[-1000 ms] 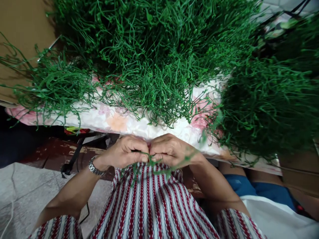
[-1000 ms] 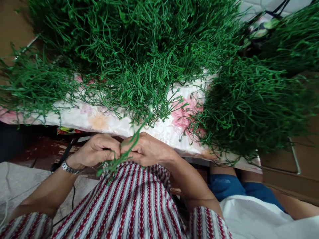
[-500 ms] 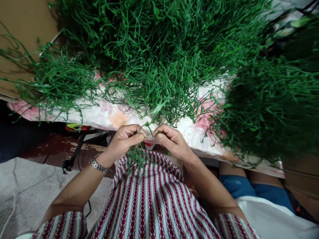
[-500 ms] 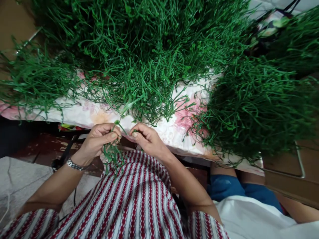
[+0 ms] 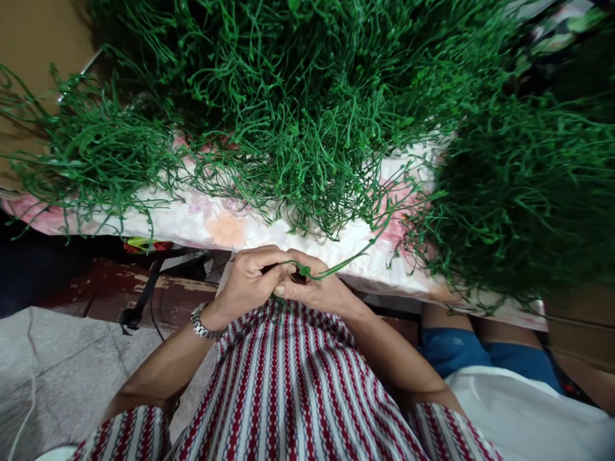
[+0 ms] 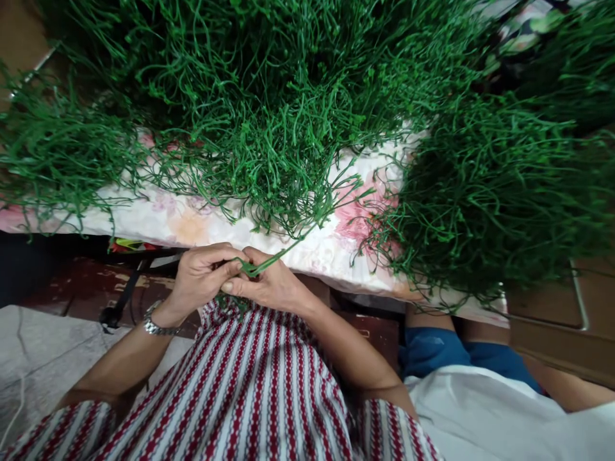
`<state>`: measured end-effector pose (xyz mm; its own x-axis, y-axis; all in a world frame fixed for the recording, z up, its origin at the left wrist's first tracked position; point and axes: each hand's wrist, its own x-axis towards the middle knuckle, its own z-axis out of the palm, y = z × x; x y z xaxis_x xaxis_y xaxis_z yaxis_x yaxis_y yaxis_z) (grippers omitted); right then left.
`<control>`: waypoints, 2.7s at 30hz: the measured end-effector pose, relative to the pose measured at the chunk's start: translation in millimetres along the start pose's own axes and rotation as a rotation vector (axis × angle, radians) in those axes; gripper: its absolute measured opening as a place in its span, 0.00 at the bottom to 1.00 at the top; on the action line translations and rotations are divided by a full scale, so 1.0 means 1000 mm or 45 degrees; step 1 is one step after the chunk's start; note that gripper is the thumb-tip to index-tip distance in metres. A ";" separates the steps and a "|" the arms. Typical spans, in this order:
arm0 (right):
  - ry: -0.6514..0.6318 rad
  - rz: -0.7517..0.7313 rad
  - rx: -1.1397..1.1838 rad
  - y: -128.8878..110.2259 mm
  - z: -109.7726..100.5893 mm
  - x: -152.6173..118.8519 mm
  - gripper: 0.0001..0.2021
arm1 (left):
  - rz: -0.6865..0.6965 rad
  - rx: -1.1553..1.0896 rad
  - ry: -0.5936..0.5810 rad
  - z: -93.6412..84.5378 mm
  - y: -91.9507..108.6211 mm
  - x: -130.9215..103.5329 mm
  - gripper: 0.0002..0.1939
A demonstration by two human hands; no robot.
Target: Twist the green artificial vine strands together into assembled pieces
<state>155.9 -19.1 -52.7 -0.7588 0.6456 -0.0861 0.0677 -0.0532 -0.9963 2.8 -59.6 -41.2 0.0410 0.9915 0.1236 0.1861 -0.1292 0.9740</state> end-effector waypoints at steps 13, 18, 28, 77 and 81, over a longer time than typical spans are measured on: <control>-0.010 -0.219 -0.402 -0.003 0.004 -0.001 0.13 | -0.554 -0.847 0.233 0.008 -0.003 -0.003 0.13; -0.046 -0.369 -0.381 -0.009 0.005 0.003 0.13 | -0.540 -0.913 0.288 0.003 0.006 -0.002 0.13; -0.245 -0.353 -0.110 -0.012 -0.001 0.005 0.15 | -0.456 -0.682 0.204 -0.005 0.009 -0.013 0.12; 0.251 -0.593 -0.450 -0.018 0.019 0.011 0.13 | -0.066 -0.115 0.526 0.013 0.006 -0.018 0.10; 0.315 -0.768 -0.566 -0.022 0.029 0.002 0.14 | -0.038 0.013 0.649 0.000 0.005 -0.016 0.08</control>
<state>133.9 -38.7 -30.7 -0.5840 0.6197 0.5243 -0.0174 0.6362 -0.7713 2.9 -75.7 -38.0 -0.4480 0.8768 0.1749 0.1892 -0.0982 0.9770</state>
